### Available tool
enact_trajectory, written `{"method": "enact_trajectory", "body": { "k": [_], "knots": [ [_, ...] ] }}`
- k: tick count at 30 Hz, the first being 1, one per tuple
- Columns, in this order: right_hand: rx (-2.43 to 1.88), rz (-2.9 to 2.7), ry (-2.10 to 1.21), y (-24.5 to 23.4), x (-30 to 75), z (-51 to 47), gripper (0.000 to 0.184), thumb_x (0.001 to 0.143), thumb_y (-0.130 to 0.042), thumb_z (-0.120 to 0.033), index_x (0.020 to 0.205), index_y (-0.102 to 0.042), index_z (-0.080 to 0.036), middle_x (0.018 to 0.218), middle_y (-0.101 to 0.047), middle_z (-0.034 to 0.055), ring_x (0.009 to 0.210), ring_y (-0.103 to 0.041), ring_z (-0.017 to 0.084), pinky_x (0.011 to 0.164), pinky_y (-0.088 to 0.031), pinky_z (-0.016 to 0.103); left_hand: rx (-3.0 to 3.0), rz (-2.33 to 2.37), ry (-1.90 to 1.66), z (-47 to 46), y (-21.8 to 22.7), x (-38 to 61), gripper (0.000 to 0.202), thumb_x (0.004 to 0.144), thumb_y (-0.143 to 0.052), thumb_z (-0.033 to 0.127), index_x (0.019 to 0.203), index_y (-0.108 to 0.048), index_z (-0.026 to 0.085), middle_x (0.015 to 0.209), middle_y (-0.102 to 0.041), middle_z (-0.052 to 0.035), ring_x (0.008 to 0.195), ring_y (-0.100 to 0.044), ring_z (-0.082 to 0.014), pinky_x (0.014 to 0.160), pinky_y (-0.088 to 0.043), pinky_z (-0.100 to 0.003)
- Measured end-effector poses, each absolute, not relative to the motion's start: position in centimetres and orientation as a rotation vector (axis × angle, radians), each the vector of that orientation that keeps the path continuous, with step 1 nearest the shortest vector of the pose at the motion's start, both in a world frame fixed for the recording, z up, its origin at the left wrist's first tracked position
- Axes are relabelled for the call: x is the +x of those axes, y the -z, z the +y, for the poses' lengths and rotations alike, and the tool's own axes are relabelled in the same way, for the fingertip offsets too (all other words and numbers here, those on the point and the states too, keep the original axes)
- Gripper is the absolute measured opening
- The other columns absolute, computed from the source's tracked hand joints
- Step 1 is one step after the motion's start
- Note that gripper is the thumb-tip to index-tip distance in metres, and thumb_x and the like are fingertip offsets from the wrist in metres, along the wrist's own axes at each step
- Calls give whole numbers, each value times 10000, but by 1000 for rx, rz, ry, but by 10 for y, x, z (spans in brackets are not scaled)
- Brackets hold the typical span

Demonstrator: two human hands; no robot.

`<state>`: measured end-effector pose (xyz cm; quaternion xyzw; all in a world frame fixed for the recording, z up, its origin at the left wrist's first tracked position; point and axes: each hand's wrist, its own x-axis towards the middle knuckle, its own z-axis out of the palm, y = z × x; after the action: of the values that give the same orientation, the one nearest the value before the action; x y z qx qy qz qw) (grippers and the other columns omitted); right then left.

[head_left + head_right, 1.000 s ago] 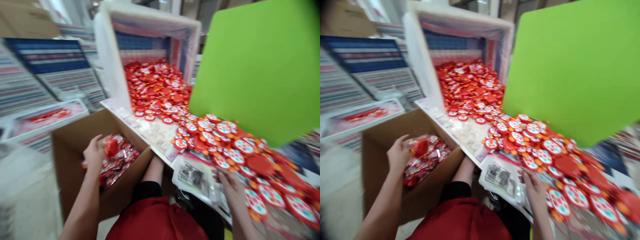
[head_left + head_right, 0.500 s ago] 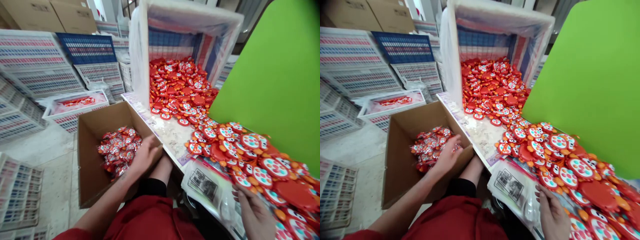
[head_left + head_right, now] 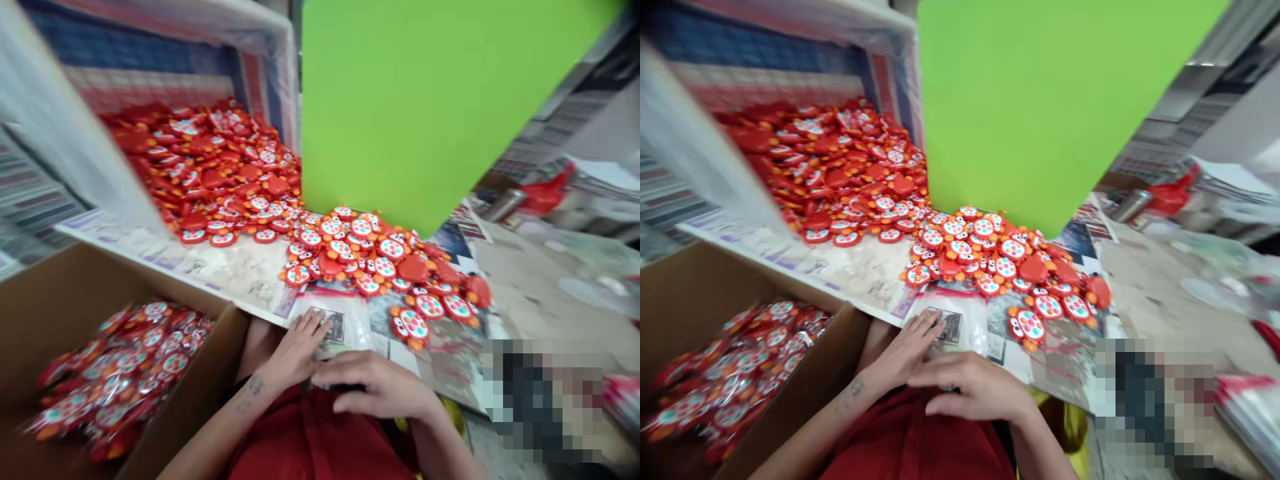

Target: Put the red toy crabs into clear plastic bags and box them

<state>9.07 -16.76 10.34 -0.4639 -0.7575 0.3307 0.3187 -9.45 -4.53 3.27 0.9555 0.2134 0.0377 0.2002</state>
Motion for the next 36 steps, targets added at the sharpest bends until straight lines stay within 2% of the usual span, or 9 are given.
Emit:
{"method": "enact_trajectory", "body": {
  "k": [3, 6, 9, 14, 19, 23, 28, 33, 36],
  "knots": [
    [-1588, -1681, -504, -92, 115, -168, 377, 968, -481, -374, 1322, -587, -299, 1208, -678, 74, 1113, -627, 230, 982, -489, 401, 2733, 569, 50, -45, -20, -84, 906, 715, -768, 475, 1472, -370, 175, 1566, -281, -204, 1458, -208, -408, 1136, -264, -606],
    [-1991, -1396, -54, -52, 164, -178, 409, 943, -487, -379, 1318, -585, -249, 1243, -636, 135, 1179, -568, 307, 1018, -438, 522, 2846, 576, 13, -49, -8, -79, 660, 820, -693, 333, 1421, -454, 200, 1519, -395, -169, 1422, -327, -371, 1124, -307, -574],
    [-2208, -1276, 138, -13, 197, -192, 529, 892, -544, -430, 1375, -517, -217, 1365, -525, 182, 1268, -482, 368, 1019, -413, 577, 2964, 614, -105, -56, -2, -77, 446, 901, -556, 182, 1346, -541, 214, 1439, -511, -145, 1328, -471, -348, 1065, -396, -537],
    [-2425, -1207, 132, 15, 193, -201, 769, 769, -696, -497, 1445, -420, -257, 1505, -345, 194, 1314, -408, 445, 981, -399, 643, 3033, 627, -181, -61, -8, -77, 388, 930, -468, 125, 1289, -585, 213, 1356, -588, -133, 1209, -567, -317, 1015, -441, -501],
    [-2419, -1218, 153, 13, 186, -199, 494, 831, -613, -458, 1294, -595, -284, 1453, -414, 154, 1219, -484, 430, 936, -412, 656, 2816, 565, -273, -55, -19, -80, 436, 868, -645, 344, 1282, -588, 223, 1327, -603, -122, 1231, -525, -322, 1074, -384, -527],
    [-2213, -1154, 172, 5, 188, -194, 500, 821, -607, -477, 1268, -598, -253, 1404, -431, 152, 1253, -479, 370, 975, -442, 572, 2307, 546, -393, -51, -30, -64, 495, 897, -593, 373, 1364, -513, 229, 1390, -548, -126, 1302, -473, -286, 1094, -384, -490],
    [-2008, -1141, 226, -12, 165, -179, 615, 827, -616, -471, 1380, -478, -240, 1447, -399, 157, 1340, -408, 334, 1079, -373, 537, 1331, 509, -282, -61, -43, 6, 673, 855, -639, 453, 1433, -399, 206, 1351, -556, -191, 1174, -587, -285, 926, -514, -431],
    [-1917, -1322, 68, -35, 147, -179, 657, 831, -628, -479, 1431, -435, -292, 1532, -363, 109, 1392, -361, 324, 1129, -304, 543, 974, 441, -429, -71, -49, 56, 444, 802, -709, 369, 1185, -567, 194, 1201, -634, -116, 1029, -642, -210, 821, -544, -295],
    [-1823, -1216, -144, -42, 160, -188, 520, 927, -494, -468, 1414, -472, -287, 1464, -488, 79, 1337, -458, 270, 1095, -381, 478, 981, 457, -359, -70, -51, 57, 402, 786, -704, 347, 1131, -560, 200, 1128, -651, -92, 883, -665, -197, 674, -570, -289]
  ]
}}
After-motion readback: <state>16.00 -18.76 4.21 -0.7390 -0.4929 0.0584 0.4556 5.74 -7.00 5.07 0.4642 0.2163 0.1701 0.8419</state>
